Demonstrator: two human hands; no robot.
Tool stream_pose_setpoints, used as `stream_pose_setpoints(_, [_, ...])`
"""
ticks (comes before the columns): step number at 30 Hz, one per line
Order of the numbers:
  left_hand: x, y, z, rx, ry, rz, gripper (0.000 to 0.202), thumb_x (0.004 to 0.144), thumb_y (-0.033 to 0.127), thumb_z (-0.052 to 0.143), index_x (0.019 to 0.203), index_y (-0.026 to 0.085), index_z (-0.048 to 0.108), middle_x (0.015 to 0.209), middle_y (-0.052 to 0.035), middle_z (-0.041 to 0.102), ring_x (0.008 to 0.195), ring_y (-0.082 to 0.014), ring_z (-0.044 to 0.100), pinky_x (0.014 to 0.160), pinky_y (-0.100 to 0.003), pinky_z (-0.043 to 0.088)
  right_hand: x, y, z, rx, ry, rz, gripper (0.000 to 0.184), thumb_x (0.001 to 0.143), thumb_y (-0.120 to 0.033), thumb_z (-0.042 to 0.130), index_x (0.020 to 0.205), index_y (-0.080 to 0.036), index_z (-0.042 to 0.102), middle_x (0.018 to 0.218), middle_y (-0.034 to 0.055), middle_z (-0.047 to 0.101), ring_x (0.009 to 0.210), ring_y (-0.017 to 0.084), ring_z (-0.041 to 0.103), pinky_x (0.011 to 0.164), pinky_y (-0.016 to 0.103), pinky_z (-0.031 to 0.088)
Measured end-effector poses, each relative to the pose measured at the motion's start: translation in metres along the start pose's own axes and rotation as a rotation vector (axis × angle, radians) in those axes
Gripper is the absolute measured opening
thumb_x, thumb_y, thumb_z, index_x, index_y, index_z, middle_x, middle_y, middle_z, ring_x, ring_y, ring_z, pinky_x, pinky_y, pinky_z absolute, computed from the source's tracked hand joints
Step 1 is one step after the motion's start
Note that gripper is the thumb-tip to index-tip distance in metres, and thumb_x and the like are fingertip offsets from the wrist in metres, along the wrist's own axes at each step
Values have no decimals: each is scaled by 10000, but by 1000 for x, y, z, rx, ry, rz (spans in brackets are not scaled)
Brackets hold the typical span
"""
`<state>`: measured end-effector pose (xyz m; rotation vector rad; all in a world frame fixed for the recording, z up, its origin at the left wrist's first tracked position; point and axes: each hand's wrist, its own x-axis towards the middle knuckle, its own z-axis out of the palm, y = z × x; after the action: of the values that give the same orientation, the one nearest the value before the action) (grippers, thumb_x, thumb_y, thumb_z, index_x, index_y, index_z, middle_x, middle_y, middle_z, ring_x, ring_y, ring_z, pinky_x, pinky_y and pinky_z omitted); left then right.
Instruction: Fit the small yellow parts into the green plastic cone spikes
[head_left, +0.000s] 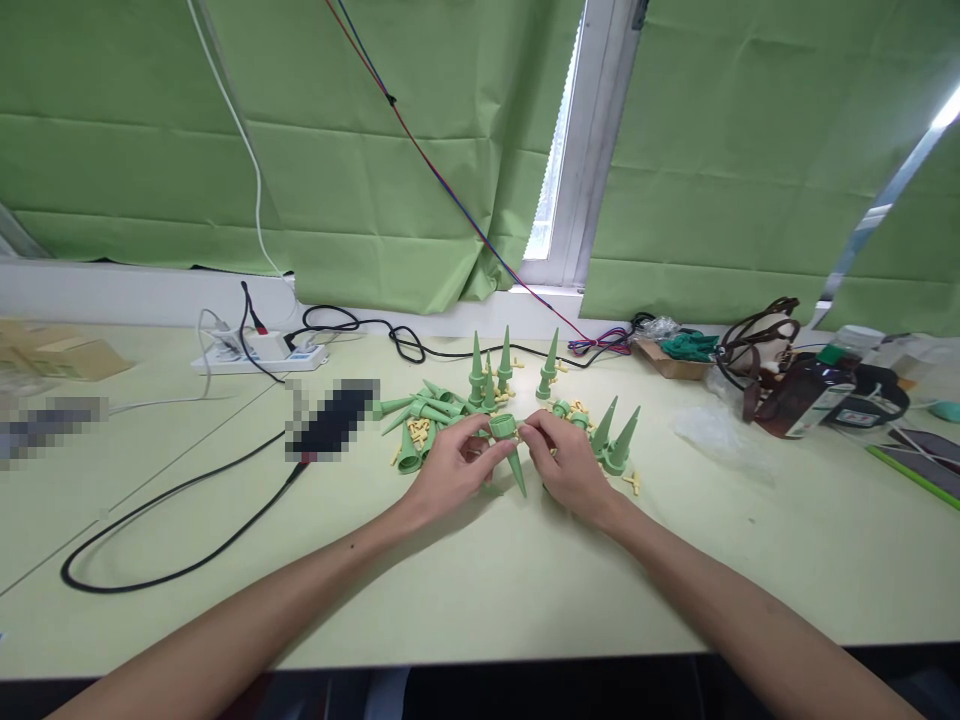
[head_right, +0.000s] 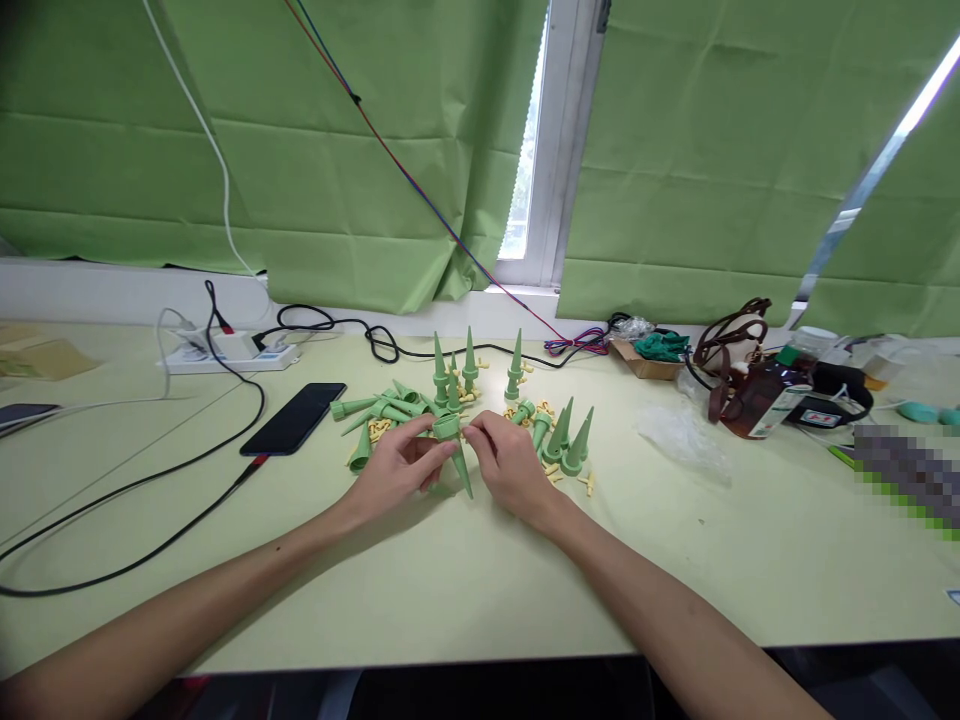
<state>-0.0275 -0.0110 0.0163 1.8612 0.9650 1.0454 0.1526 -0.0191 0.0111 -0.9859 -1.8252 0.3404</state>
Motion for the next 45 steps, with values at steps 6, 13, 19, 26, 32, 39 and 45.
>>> stream_pose_setpoints(6, [2,1,-1,44,28,66,306,875,405,634,764,199,437,627,55,410,491,-95,483,460,-230,361,0,1,0,7,-16,5,287,1003,-296,406,728,-219,432,607,-37,448,546,129,403,572,265,344])
stream_pose_setpoints(13, [1,-5,-1,161,109,273,187,863,350,676,938,188,621,903,-10,526,607,-83,515,518,-224,436,-1,1,-1,12,-39,-8,314,1014,-291,376,708,-219,372,604,-41,421,533,120,376,562,264,320])
stream_pose_setpoints(19, [-1,-5,0,244,159,456,141,881,210,648,1021,201,662,991,-33,572,605,-63,522,530,-212,464,-1,1,0,10,-53,-4,337,1021,-307,361,696,-222,329,588,-45,391,521,118,344,550,265,298])
stream_pose_setpoints(26, [0,-6,-1,308,164,521,187,864,105,625,1022,202,653,979,-27,578,610,-58,515,522,-191,452,-2,0,0,15,-50,-12,338,1021,-308,367,697,-220,331,586,-49,377,521,113,331,548,259,295])
stream_pose_setpoints(32, [0,-8,-1,338,171,544,198,854,87,623,1020,191,651,969,-29,580,595,-54,492,510,-186,439,-2,0,0,15,-50,-14,336,1021,-310,368,699,-219,338,593,-48,387,525,111,338,552,261,298])
stream_pose_setpoints(39, [0,-6,-2,363,183,570,184,866,85,598,1011,185,650,958,-34,582,576,-54,477,503,-188,436,-2,0,0,17,-47,-12,339,1021,-315,368,696,-218,350,598,-45,398,529,112,348,553,264,302])
stream_pose_setpoints(45, [0,-8,-3,408,193,636,255,857,59,570,1056,210,625,971,-35,577,556,-48,458,490,-182,428,-1,0,0,39,-54,-4,344,1021,-315,370,692,-220,332,590,-47,387,523,112,336,546,265,293])
